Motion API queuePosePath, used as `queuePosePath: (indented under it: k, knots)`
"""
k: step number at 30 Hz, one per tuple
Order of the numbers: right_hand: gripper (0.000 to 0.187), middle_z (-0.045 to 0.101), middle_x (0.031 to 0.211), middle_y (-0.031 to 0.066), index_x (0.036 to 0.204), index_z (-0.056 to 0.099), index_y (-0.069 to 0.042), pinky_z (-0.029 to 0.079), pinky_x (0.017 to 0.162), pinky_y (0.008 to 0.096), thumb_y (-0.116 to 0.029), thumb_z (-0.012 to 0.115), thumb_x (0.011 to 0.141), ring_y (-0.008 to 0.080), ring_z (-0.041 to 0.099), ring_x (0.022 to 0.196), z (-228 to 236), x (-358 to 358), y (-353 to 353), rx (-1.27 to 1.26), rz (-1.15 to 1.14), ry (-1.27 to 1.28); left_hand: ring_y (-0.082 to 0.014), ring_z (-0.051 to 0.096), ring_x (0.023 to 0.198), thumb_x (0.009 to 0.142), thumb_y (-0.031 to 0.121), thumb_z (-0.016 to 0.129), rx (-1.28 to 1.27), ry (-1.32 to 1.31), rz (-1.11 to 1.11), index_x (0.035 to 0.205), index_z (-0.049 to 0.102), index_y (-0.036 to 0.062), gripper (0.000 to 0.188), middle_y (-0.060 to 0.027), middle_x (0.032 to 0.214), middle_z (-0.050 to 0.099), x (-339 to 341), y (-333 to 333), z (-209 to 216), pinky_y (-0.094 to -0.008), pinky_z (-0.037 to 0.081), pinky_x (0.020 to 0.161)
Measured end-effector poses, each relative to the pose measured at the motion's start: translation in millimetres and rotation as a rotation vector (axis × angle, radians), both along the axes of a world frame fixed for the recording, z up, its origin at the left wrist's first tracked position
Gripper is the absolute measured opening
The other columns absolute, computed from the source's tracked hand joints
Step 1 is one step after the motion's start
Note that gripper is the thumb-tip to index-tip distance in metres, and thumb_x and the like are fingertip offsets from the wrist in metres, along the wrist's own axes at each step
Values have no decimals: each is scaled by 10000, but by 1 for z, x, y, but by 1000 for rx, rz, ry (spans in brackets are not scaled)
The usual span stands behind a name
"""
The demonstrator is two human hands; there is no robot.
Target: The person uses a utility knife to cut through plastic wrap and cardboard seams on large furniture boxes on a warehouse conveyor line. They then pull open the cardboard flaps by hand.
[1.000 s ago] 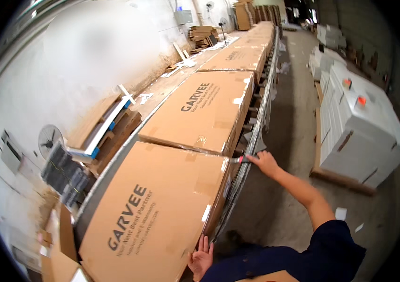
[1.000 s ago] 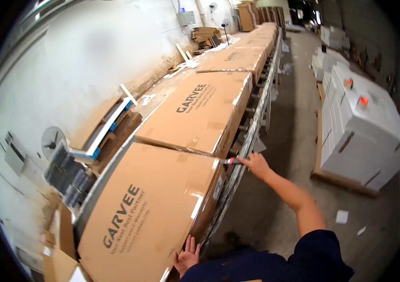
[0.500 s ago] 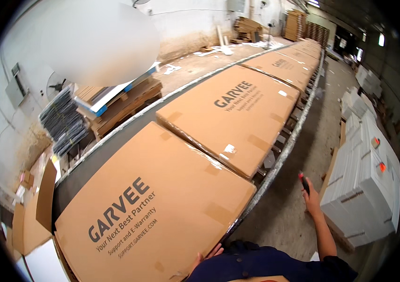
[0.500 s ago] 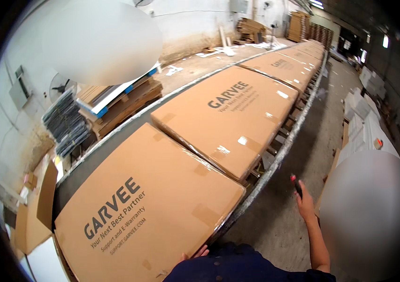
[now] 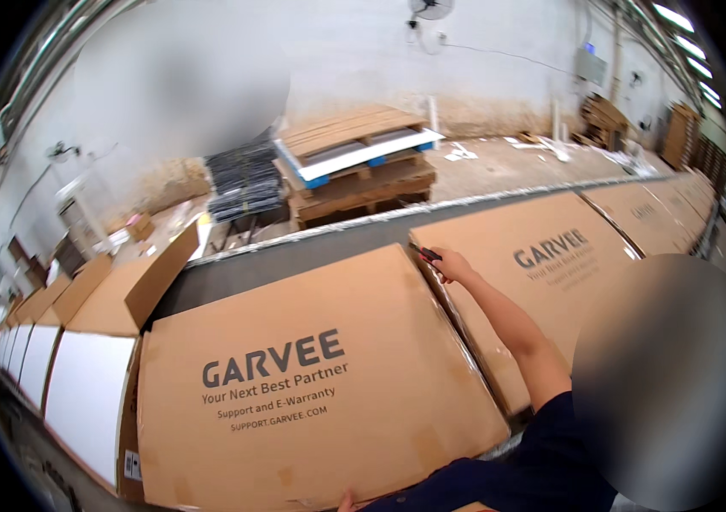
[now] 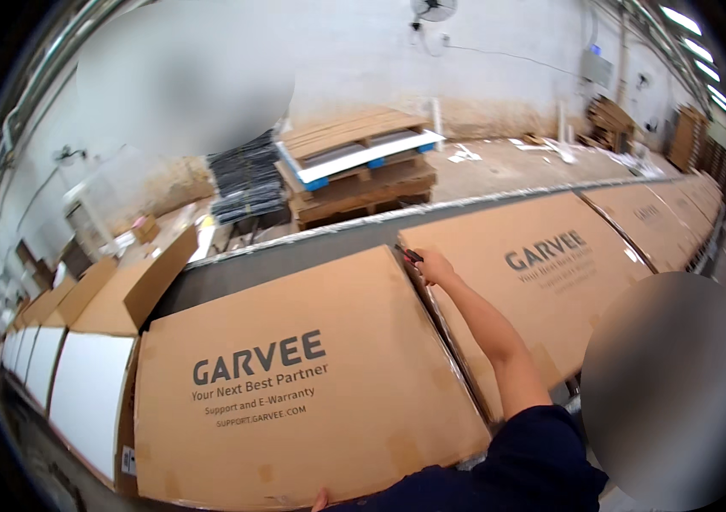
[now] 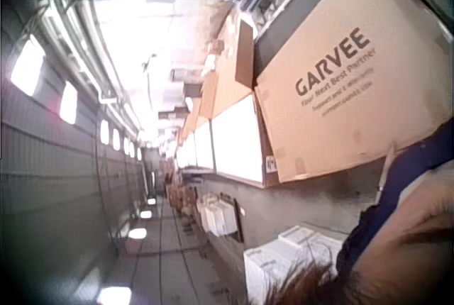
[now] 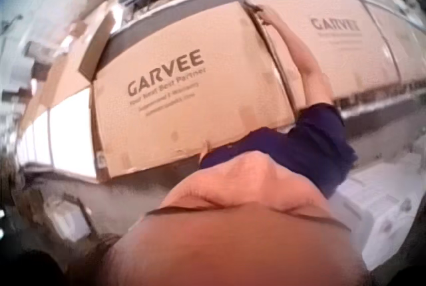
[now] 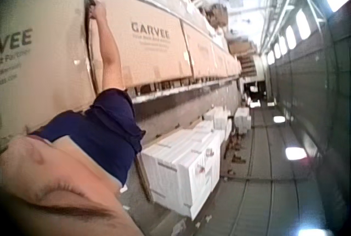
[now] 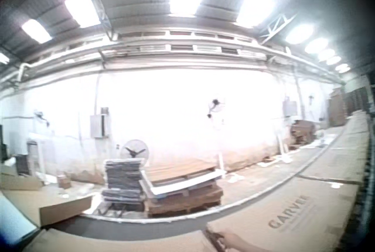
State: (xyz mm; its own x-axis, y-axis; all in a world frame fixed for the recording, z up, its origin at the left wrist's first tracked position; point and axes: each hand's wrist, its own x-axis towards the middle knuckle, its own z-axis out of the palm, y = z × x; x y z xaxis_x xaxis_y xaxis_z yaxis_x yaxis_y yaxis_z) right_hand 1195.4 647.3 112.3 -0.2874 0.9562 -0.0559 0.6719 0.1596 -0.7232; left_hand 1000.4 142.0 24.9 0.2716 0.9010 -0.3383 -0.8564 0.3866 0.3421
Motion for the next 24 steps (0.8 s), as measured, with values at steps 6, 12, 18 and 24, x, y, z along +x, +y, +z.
queuePosePath:
  k: [6,12,18,24]
  knots:
    - [181,625,584,148,605,642,-13,516,524,351,-89,575,756,244,639,526,-33,-56,93,58,162,-430,-388,208,1318,887,548,394,-56,79,240,1423,90,75,777,-237,1441,162,23,0,16,-494,236,1070]
    - [175,628,587,144,724,650,-33,480,458,353,-125,525,804,211,624,517,-23,-67,101,79,216,-623,-392,208,1317,886,548,396,-66,137,342,1422,93,72,778,-242,1438,164,45,-9,16,-497,237,1069]
    - [155,635,646,111,798,641,-35,504,480,320,-142,530,815,197,622,539,-4,4,16,-402,337,-623,-396,208,1315,885,549,398,-54,139,280,1420,97,69,779,-247,1435,165,37,-18,12,-500,238,1067]
    - [197,595,644,76,1003,564,-112,499,461,302,-161,419,878,159,592,512,47,91,-202,-512,361,-557,-400,209,1314,885,549,400,-41,122,204,1419,100,66,780,-251,1433,167,20,-36,-1,-503,238,1066]
